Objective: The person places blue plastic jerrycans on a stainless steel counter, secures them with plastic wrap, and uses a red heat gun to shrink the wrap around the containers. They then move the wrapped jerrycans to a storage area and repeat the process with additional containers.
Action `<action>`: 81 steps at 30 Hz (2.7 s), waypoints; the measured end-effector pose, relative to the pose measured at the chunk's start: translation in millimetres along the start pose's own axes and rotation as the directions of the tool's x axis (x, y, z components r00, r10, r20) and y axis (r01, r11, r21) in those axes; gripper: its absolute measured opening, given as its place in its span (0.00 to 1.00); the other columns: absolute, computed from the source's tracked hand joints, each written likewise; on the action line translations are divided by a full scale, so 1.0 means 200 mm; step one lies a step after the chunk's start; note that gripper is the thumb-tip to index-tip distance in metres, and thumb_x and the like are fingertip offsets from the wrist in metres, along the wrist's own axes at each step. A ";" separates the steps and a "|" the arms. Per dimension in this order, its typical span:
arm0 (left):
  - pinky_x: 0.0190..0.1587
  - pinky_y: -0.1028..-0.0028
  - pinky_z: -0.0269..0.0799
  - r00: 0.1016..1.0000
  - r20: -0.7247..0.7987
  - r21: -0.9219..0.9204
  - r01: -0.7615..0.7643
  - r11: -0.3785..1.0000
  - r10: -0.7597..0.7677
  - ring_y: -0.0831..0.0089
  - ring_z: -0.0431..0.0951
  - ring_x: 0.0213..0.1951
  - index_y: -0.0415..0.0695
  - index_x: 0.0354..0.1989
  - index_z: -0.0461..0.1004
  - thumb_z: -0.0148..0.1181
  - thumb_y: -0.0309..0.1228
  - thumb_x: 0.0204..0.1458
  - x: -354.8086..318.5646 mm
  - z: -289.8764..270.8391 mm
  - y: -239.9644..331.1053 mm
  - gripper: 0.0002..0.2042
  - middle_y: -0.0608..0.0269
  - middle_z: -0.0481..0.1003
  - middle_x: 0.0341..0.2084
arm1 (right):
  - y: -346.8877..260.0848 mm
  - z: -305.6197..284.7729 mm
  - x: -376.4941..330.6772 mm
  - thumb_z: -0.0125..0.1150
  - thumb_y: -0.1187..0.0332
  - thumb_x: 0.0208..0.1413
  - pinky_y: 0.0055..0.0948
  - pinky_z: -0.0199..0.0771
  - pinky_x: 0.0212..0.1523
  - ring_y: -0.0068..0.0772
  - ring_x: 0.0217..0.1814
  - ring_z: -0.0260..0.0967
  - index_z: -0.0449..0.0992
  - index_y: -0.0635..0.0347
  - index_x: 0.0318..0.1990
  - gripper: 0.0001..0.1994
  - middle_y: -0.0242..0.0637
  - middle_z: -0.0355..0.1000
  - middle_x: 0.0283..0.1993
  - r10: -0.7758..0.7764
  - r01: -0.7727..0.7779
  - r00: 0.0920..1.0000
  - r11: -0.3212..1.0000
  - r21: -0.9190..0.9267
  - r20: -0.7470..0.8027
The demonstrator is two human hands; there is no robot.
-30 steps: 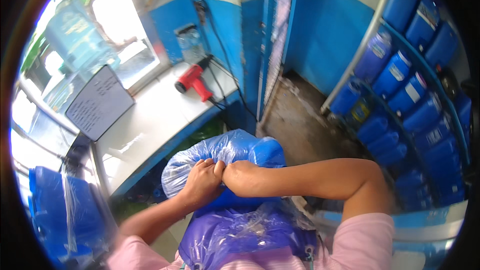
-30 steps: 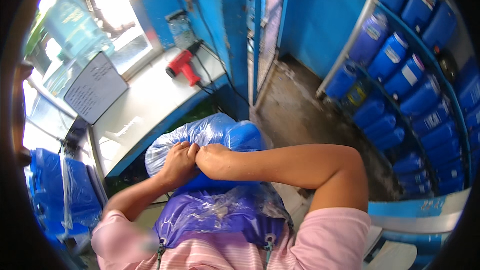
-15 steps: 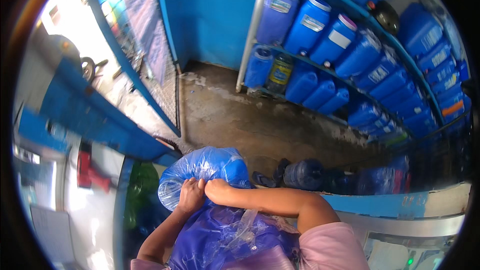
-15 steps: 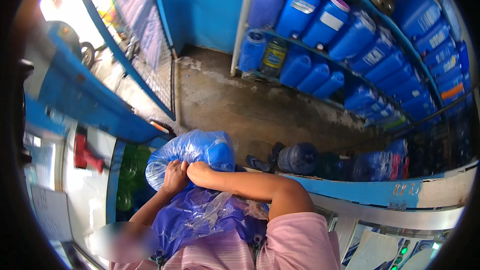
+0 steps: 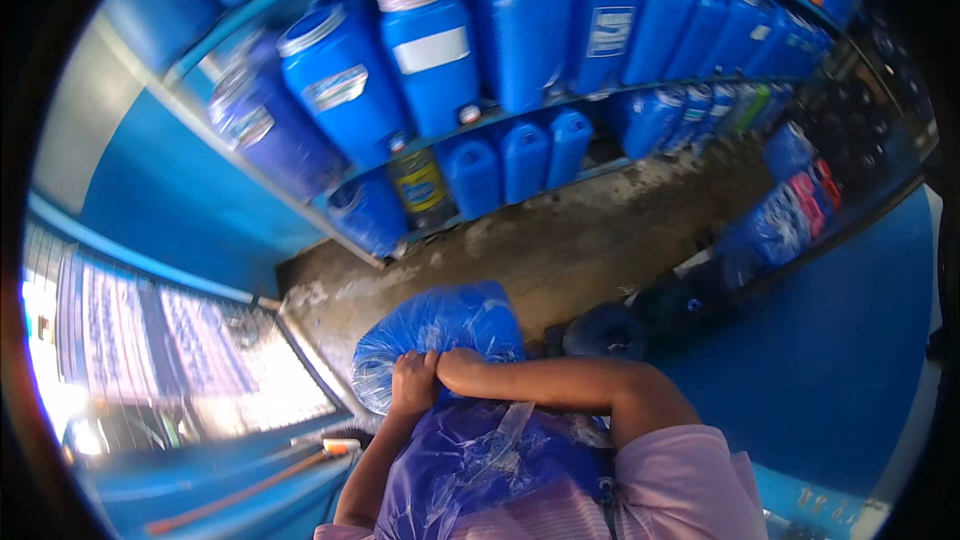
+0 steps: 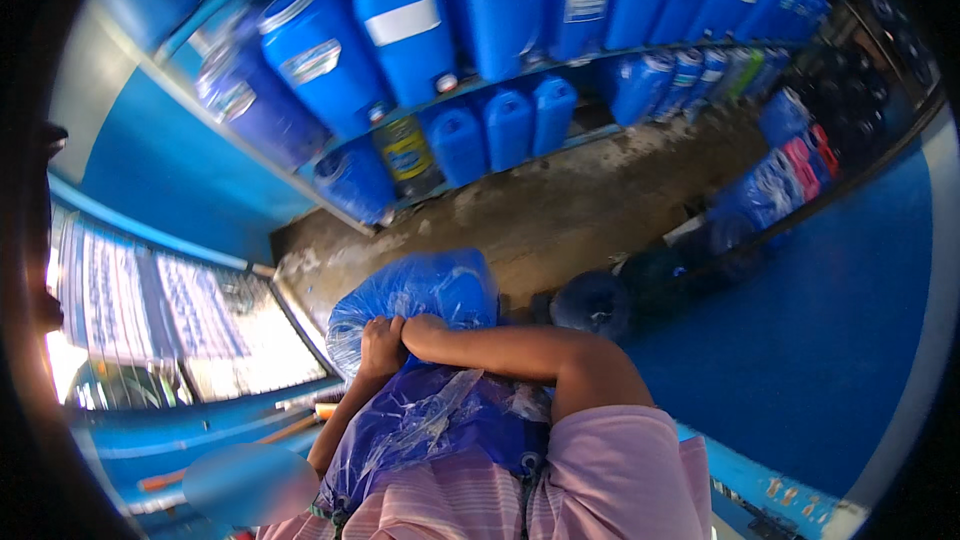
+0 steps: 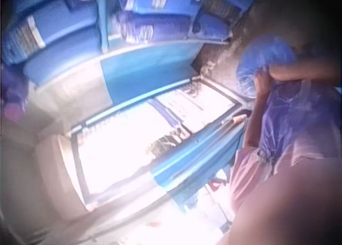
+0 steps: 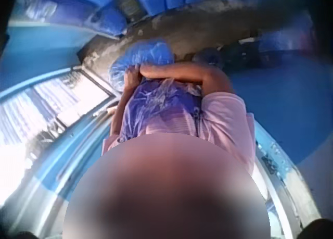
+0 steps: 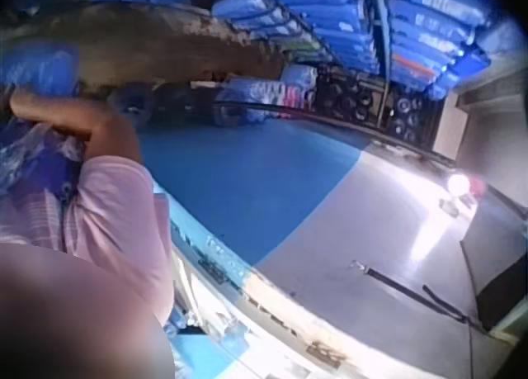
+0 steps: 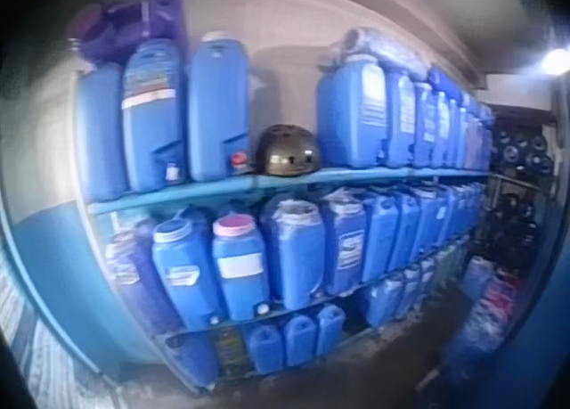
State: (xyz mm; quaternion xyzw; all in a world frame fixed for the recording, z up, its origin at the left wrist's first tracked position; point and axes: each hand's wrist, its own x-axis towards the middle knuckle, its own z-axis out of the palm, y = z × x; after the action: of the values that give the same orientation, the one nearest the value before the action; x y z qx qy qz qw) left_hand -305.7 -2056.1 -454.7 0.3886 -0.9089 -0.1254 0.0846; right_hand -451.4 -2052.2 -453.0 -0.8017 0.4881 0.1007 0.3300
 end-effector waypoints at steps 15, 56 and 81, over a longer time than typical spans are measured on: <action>0.37 0.57 0.67 0.755 0.006 -0.229 -0.637 0.736 0.655 0.52 0.73 0.34 0.42 0.36 0.69 0.60 0.24 0.37 2.59 0.61 0.70 0.14 0.52 0.73 0.25 | 2.16 -0.79 -0.46 0.54 0.70 0.53 0.41 0.78 0.45 0.44 0.45 0.78 0.80 0.60 0.40 0.11 0.45 0.78 0.44 0.561 -0.520 0.813 0.821 0.235 -0.159; 0.60 0.59 0.63 0.600 0.431 -0.396 -0.546 0.739 0.674 0.50 0.67 0.58 0.42 0.59 0.65 0.69 0.33 0.44 6.36 1.85 4.29 0.32 0.49 0.70 0.53 | 7.12 -0.91 -2.97 0.56 0.68 0.48 0.48 0.78 0.38 0.49 0.37 0.78 0.81 0.59 0.34 0.10 0.46 0.79 0.34 0.698 -0.577 0.682 0.696 0.427 -0.217; 0.47 0.68 0.75 0.480 0.870 -0.140 0.461 0.876 -0.114 0.69 0.80 0.44 0.44 0.53 0.73 0.59 0.27 0.53 6.30 2.34 4.49 0.17 0.57 0.79 0.42 | 9.41 -0.14 -3.60 0.55 0.65 0.50 0.51 0.75 0.46 0.51 0.45 0.76 0.80 0.61 0.38 0.12 0.49 0.78 0.39 0.909 -0.672 0.416 0.307 0.673 0.001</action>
State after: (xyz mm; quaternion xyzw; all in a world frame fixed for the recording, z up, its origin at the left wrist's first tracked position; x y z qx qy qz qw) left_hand -1899.6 -2298.8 -566.0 0.4069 -0.7160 -0.4707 -0.3165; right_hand -2415.8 -2129.5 -895.4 -0.3024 0.8819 -0.0592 0.3569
